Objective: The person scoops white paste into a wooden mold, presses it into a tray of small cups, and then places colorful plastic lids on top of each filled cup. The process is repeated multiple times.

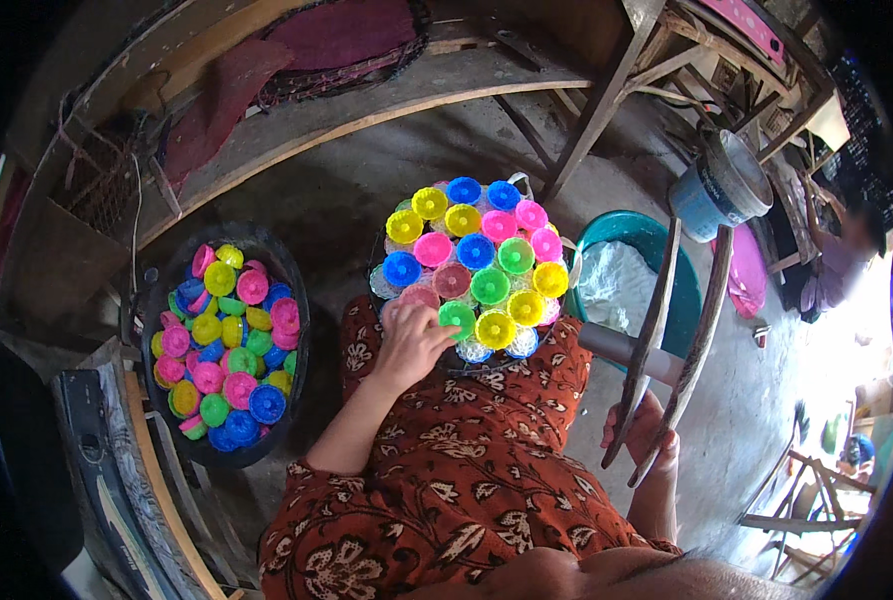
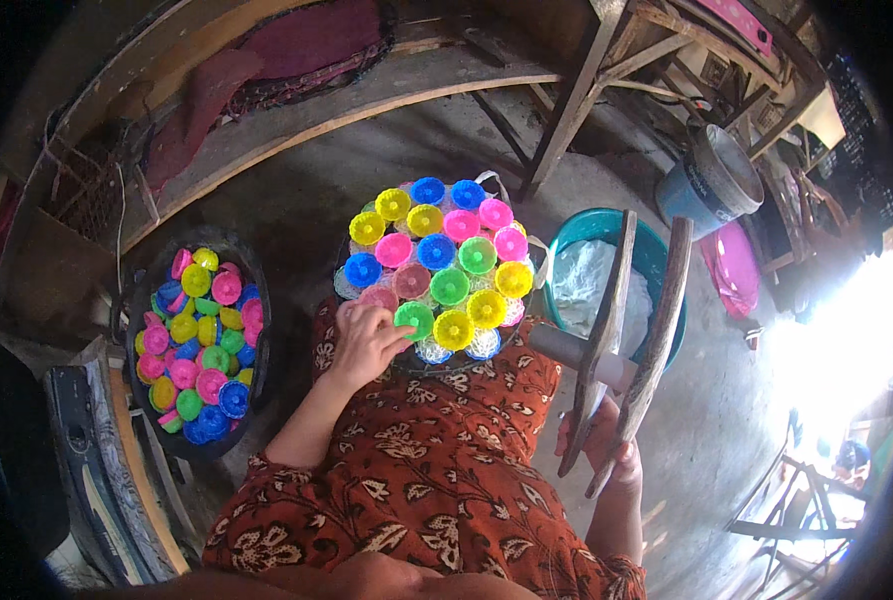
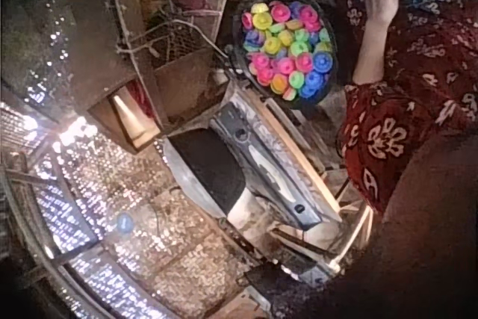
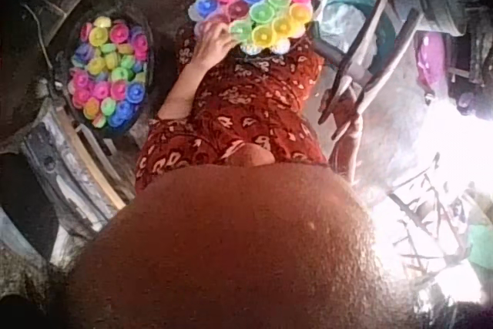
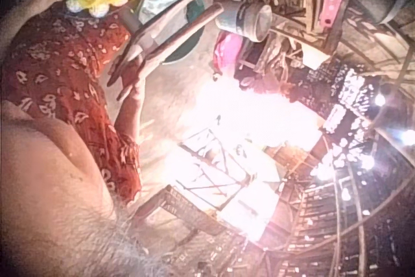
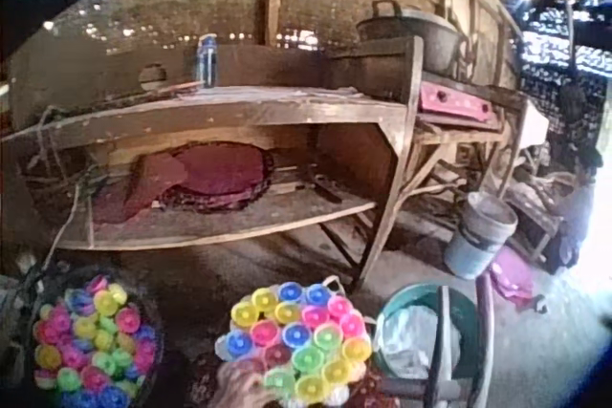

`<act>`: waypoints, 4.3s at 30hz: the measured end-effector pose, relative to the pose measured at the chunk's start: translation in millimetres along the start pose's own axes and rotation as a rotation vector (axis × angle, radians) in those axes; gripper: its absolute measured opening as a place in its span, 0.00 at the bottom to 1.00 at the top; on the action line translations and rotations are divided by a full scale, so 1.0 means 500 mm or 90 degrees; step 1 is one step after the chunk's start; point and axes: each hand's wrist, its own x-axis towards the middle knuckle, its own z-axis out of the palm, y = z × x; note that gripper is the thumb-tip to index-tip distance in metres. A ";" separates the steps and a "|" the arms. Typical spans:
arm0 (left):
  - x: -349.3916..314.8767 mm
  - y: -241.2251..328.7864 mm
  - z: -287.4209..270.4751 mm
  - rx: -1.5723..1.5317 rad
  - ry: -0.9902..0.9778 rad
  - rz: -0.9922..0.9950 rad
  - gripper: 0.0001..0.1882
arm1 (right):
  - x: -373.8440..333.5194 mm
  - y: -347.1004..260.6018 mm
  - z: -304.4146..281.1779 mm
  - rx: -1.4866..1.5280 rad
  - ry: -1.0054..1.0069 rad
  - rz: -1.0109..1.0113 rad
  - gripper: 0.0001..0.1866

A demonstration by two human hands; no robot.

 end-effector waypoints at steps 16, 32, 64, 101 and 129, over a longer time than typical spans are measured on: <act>-0.021 -0.079 -0.007 0.102 0.011 -0.495 0.18 | -0.002 0.029 0.005 -0.007 -0.013 0.042 0.54; 0.000 -0.106 0.000 0.129 -0.041 -0.496 0.14 | -0.014 0.045 -0.015 -0.010 -0.006 0.046 0.57; 0.443 0.150 -0.014 -1.447 -0.347 0.203 0.55 | 0.078 -0.077 0.014 -0.031 -0.270 0.226 0.53; 0.280 0.045 0.195 0.157 -0.404 0.068 0.22 | 0.007 -0.046 -0.042 -0.031 -0.081 0.058 0.58; 0.447 0.012 0.140 -1.668 -0.101 -0.277 0.46 | 0.251 -0.087 -0.062 -0.194 -0.169 0.372 0.54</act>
